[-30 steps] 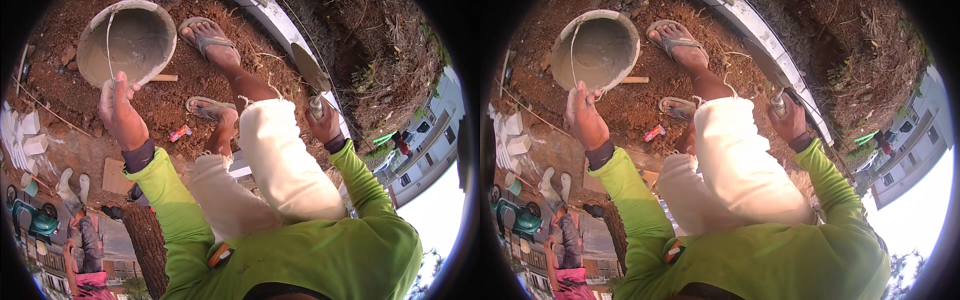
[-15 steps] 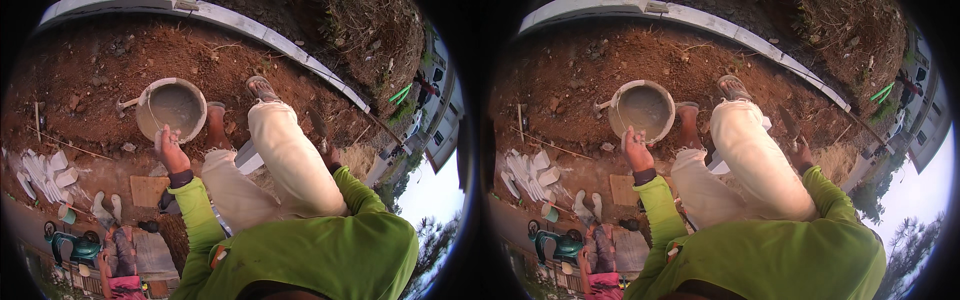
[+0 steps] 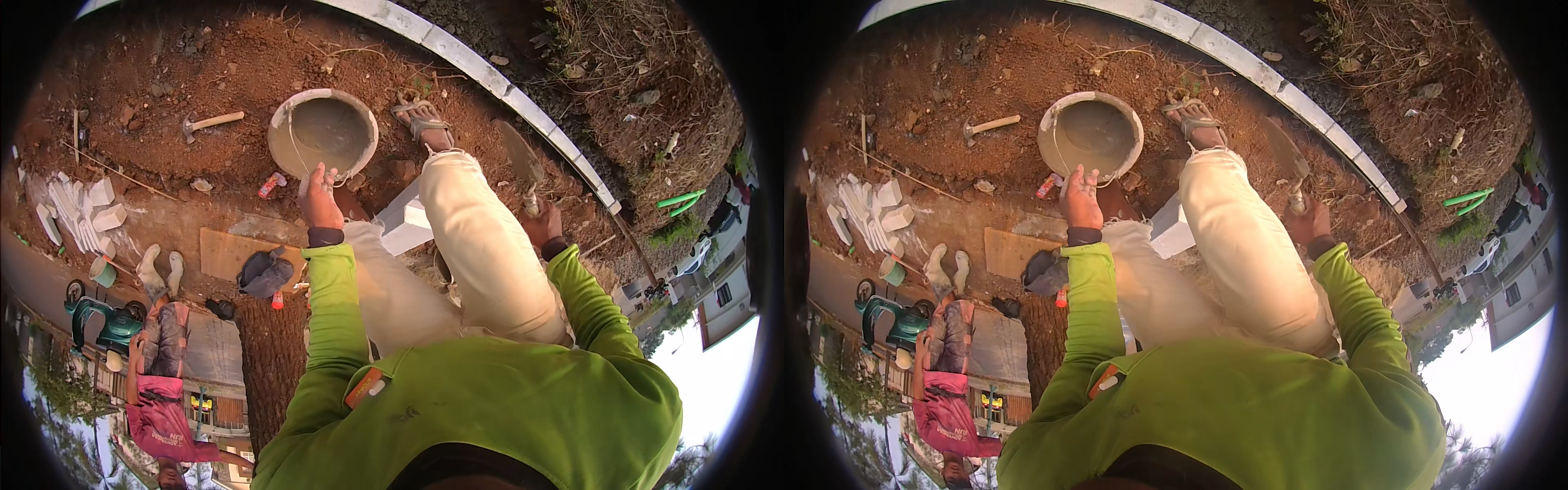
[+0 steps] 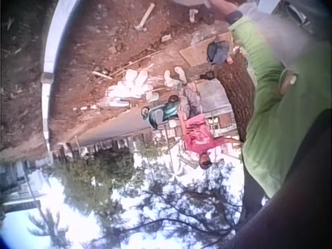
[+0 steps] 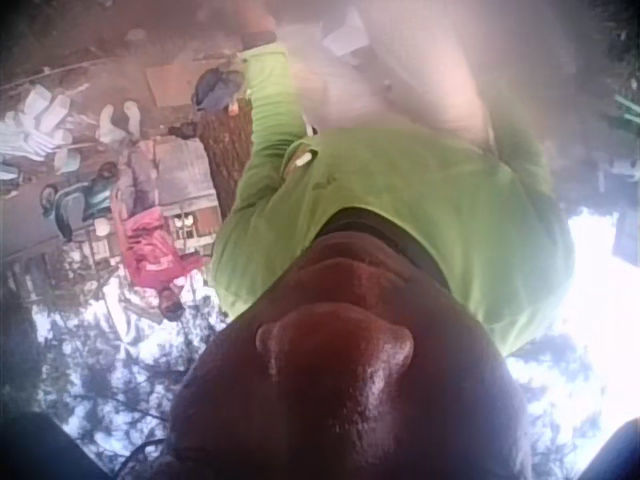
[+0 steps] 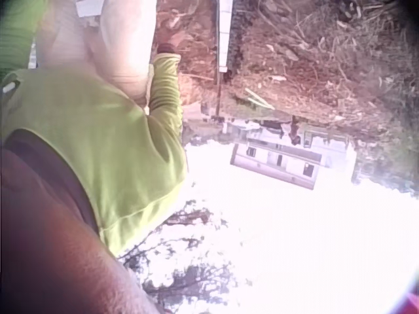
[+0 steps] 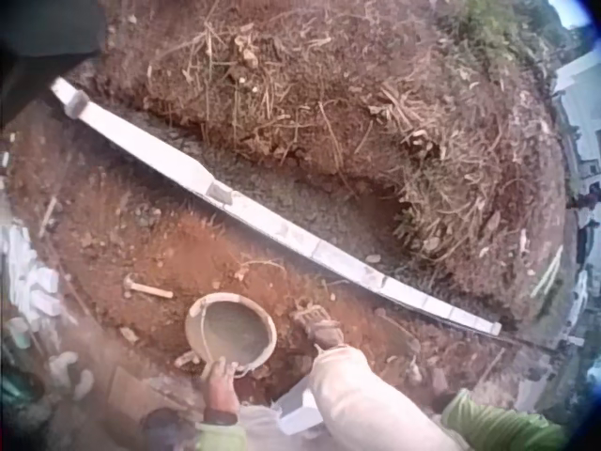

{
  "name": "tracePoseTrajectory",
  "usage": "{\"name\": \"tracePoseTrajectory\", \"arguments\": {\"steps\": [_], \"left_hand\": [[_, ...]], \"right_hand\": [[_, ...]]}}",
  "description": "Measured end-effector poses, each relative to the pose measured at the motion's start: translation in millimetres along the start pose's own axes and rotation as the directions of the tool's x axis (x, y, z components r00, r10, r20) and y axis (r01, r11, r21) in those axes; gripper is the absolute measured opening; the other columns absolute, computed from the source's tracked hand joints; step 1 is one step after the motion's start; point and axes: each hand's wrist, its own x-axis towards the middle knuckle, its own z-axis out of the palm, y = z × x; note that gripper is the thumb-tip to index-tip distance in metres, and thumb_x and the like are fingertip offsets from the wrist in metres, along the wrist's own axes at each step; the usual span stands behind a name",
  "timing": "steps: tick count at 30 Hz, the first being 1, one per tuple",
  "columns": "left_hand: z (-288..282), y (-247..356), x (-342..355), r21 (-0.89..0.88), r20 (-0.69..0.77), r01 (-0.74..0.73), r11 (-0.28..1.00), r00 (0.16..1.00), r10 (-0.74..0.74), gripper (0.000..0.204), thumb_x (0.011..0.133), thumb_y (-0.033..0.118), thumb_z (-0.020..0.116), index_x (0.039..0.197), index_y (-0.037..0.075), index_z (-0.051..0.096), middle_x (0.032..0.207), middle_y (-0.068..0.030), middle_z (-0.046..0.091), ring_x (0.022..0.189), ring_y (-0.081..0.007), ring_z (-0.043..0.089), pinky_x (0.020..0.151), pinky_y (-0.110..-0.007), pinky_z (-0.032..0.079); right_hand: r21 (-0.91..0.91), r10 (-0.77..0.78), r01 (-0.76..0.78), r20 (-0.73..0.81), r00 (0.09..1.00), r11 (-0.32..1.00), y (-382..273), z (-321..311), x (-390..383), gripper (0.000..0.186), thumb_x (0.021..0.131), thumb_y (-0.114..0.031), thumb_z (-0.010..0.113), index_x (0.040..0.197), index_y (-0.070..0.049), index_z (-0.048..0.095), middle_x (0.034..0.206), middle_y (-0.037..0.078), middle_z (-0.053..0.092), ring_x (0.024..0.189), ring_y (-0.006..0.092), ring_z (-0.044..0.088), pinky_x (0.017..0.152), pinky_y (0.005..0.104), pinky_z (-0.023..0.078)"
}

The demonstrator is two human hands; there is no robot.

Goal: The person applies mortar to white bricks using a trowel and places them on a low wall, tapping them into place with a hammer. They continue this process by adding mortar between the joints and smoothing it with the trowel.

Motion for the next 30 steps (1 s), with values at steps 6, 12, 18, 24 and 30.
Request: {"name": "tracePoseTrajectory", "arguments": {"steps": [6,12,18,24,30], "left_hand": [[38.7,-61.1,16.2,0.024,0.062,-0.012,1.0,0.998,0.01,0.025,0.096,0.016,0.069,0.113,-0.001,0.061,0.097,-0.0056,0.062,0.096,-0.0202,0.065,0.096,-0.034,0.048],[39.1,-83.3,21.2,0.047,0.042,0.001,0.999,0.999,-0.003,0.015,0.101,0.017,0.062,0.103,0.002,0.063,0.084,-0.0066,0.064,0.089,-0.0199,0.066,0.093,-0.035,0.049],[25.7,-94.7,36.1,0.04,0.241,-0.077,0.996,0.968,0.065,0.026,0.106,0.02,0.053,0.085,0.006,0.053,0.079,-0.0039,0.057,0.087,-0.0218,0.066,0.089,-0.038,0.051],[13.8,-88.4,36.6,0.056,0.265,-0.061,0.997,0.963,0.044,0.023,0.108,0.023,0.053,0.093,0.006,0.054,0.086,-0.004,0.056,0.098,-0.0254,0.067,0.092,-0.037,0.049],[4.6,-107.1,48.8,-0.036,0.197,-0.03,0.999,0.98,0.037,0.024,0.105,0.027,0.059,0.107,0.003,0.06,0.103,-0.0071,0.062,0.1,-0.0242,0.067,0.097,-0.041,0.052]], "right_hand": [[-0.288,-0.171,0.174,0.036,0.985,0.942,-3.2,-53.0,32.3,0.031,0.087,-0.03,0.073,0.1,-0.002,0.071,0.08,0.022,0.069,0.072,0.0375,0.069,0.069,0.0444,0.053],[-0.24,-0.257,0.254,0.016,0.966,0.937,-27.0,-36.6,46.2,0.03,0.087,-0.03,0.074,0.096,-0.002,0.069,0.077,0.018,0.068,0.067,0.0296,0.066,0.068,0.0414,0.052],[-0.114,-0.415,0.41,-0.028,0.909,0.905,-88.3,-7.7,73.0,0.023,0.087,-0.024,0.071,0.091,-0.002,0.066,0.072,0.016,0.065,0.063,0.0262,0.066,0.065,0.041,0.052],[0.366,-0.359,0.278,0.175,0.917,0.888,-211.6,10.2,19.3,0.027,0.089,-0.022,0.072,0.107,-0.002,0.069,0.083,0.01,0.072,0.071,0.0159,0.065,0.07,0.0344,0.053],[0.518,-0.514,0.279,0.393,0.763,0.809,-196.8,70.2,-28.2,0.045,0.087,-0.028,0.076,0.121,-0.001,0.065,0.095,0.018,0.073,0.09,0.0357,0.071,0.085,0.044,0.055]]}}
